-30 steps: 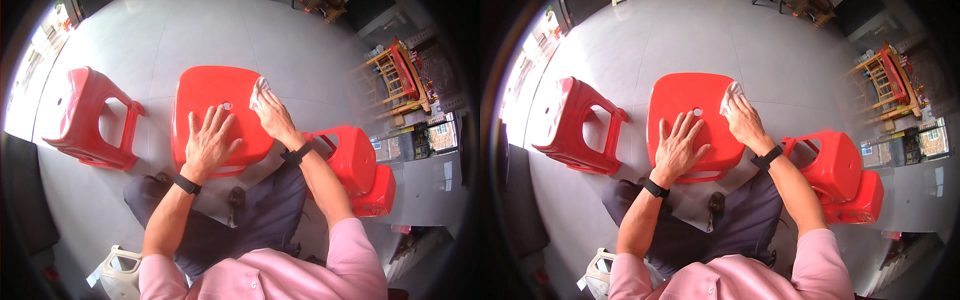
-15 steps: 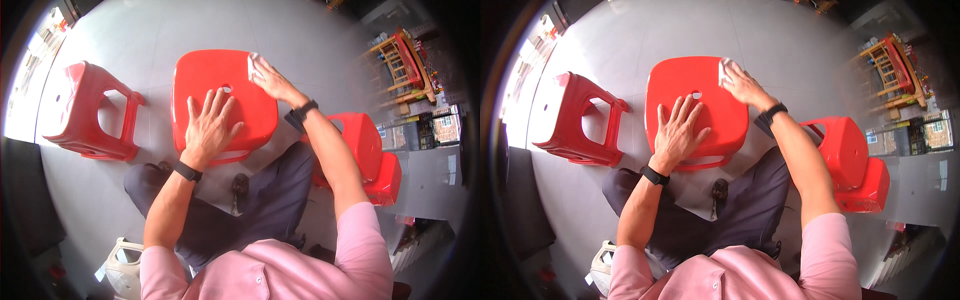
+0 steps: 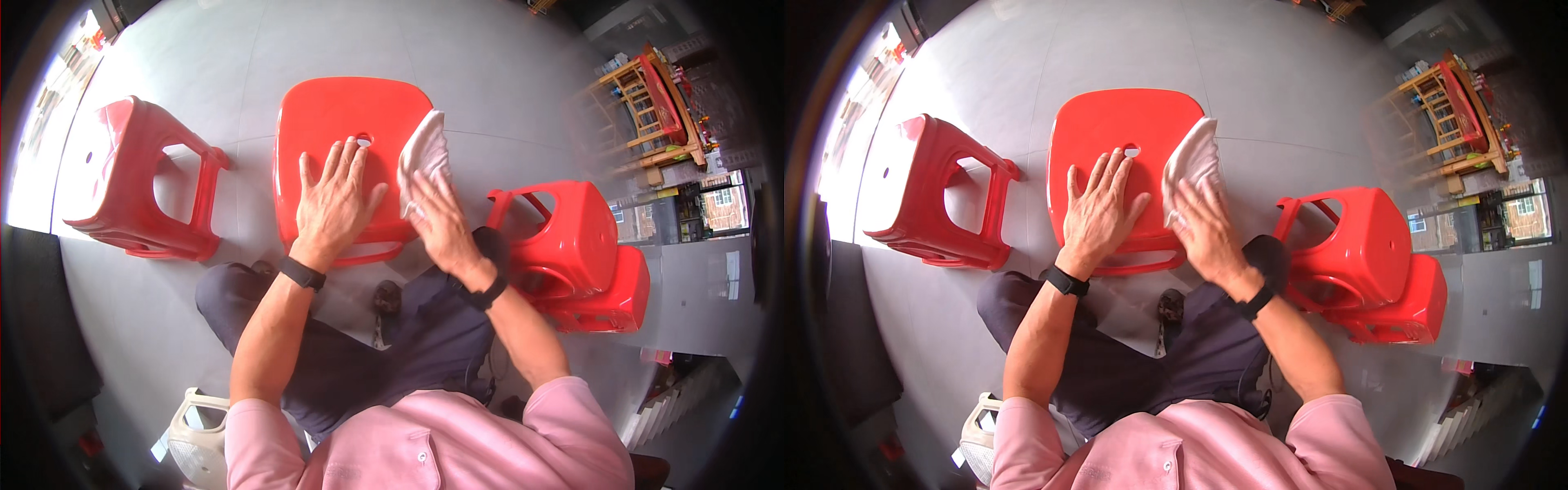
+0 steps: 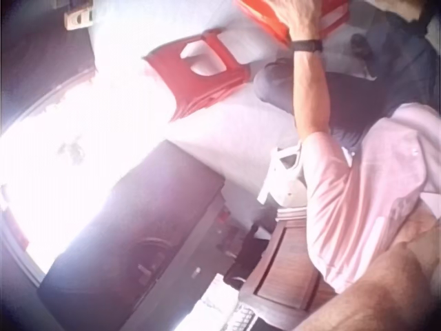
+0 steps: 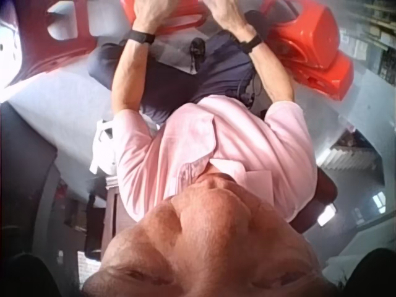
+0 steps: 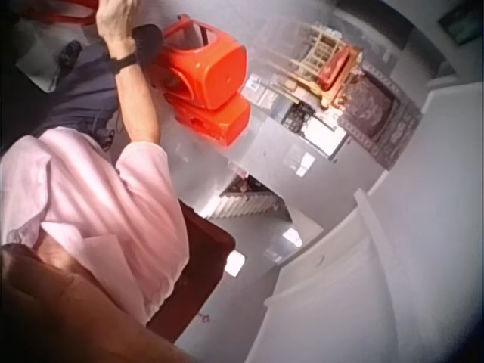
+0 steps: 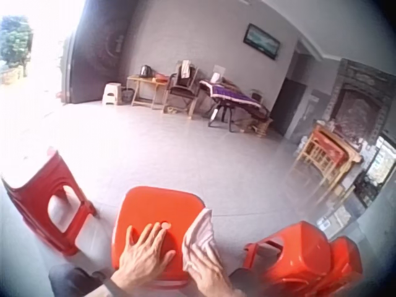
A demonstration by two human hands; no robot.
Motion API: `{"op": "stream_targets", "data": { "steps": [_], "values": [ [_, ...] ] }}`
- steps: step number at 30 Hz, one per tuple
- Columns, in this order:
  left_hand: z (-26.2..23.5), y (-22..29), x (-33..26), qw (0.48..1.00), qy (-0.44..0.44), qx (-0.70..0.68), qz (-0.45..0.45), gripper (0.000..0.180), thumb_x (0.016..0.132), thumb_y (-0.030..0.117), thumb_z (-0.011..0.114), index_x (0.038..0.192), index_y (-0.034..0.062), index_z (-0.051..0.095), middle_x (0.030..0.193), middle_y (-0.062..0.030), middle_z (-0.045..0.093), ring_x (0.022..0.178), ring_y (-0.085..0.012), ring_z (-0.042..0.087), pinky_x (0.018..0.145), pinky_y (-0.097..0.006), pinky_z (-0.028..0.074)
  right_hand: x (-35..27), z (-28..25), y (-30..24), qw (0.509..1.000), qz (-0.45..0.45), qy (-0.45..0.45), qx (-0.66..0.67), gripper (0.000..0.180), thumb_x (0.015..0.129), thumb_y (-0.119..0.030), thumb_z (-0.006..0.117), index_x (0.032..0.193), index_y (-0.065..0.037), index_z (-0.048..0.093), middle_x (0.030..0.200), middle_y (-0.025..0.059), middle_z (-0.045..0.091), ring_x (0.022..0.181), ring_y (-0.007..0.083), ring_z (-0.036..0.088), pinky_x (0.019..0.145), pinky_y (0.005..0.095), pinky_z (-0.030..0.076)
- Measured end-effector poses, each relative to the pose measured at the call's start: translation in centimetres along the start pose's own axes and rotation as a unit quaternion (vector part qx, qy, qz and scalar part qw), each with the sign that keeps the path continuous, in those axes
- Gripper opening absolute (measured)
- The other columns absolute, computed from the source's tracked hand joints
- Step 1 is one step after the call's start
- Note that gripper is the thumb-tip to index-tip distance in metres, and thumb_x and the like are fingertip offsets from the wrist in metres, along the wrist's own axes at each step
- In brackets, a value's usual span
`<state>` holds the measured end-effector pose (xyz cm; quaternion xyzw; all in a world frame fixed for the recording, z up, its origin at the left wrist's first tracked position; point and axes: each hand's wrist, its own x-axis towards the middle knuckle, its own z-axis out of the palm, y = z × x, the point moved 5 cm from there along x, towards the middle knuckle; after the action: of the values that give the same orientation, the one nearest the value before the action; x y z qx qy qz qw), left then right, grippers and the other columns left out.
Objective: Cleaning and wiping down red plastic stools with a white cloth.
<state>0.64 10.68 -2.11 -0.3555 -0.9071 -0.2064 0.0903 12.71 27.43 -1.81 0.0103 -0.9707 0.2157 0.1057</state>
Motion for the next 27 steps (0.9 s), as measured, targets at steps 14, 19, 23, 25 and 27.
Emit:
{"op": "stream_targets", "data": {
  "steps": [14, 19, 23, 25, 27],
  "values": [
    [-4.9, 0.3, -5.1, 0.724, -0.002, -0.69, -0.008, 0.095, 0.1, 0.059, 0.07, 0.166, 0.0002, 0.035, 0.162, -0.0197, 0.049, 0.147, -0.0286, 0.049, 0.125, -0.042, 0.035, -1.2, -2.6, -11.2, 0.475, 0.152, -0.012, 0.867, 0.058, 0.113, -0.038, 0.056, 0.153, 0.003, 0.051, 0.15, 0.0163, 0.062, 0.136, 0.0298, 0.061, 0.118, 0.0472, 0.045],
    [-5.5, 1.2, -10.9, 0.567, -0.174, -0.765, -0.253, 0.057, 0.107, 0.033, 0.072, 0.149, -0.0018, 0.055, 0.137, -0.0097, 0.067, 0.121, -0.0165, 0.066, 0.102, -0.035, 0.055, -1.4, -2.7, -12.7, 0.469, 0.11, -0.098, 0.871, 0.065, 0.114, -0.041, 0.052, 0.159, 0.003, 0.043, 0.159, 0.0156, 0.055, 0.147, 0.0299, 0.052, 0.124, 0.0503, 0.039],
    [-9.4, 0.9, -11.2, 0.659, -0.1, -0.688, -0.285, 0.036, 0.113, 0.023, 0.06, 0.138, -0.0022, 0.064, 0.126, -0.0106, 0.075, 0.111, -0.0199, 0.074, 0.1, -0.036, 0.059, 0.0, -4.4, -10.6, 0.486, 0.04, -0.124, 0.864, 0.069, 0.113, -0.049, 0.051, 0.157, 0.004, 0.045, 0.158, 0.0152, 0.056, 0.144, 0.0273, 0.054, 0.121, 0.0478, 0.041],
    [-13.4, 0.6, -9.9, 0.667, 0.006, -0.698, -0.261, 0.044, 0.115, 0.028, 0.055, 0.148, -0.001, 0.056, 0.137, -0.0146, 0.07, 0.12, -0.023, 0.071, 0.103, -0.039, 0.059, 2.0, -6.8, -7.0, 0.615, -0.005, 0.006, 0.788, 0.064, 0.114, -0.047, 0.048, 0.151, 0.006, 0.05, 0.147, 0.0171, 0.062, 0.129, 0.0232, 0.062, 0.109, 0.0414, 0.049],
    [-17.5, 1.4, -8.0, 0.664, 0.142, -0.694, -0.239, 0.047, 0.116, 0.03, 0.054, 0.148, -0.0038, 0.054, 0.135, -0.0156, 0.069, 0.117, -0.0241, 0.072, 0.1, -0.04, 0.059, 4.2, -6.9, -0.7, 0.768, 0.076, 0.123, 0.624, 0.049, 0.115, -0.035, 0.051, 0.143, 0.004, 0.06, 0.132, 0.0131, 0.071, 0.117, 0.02, 0.066, 0.104, 0.0374, 0.05]
  ]
}}
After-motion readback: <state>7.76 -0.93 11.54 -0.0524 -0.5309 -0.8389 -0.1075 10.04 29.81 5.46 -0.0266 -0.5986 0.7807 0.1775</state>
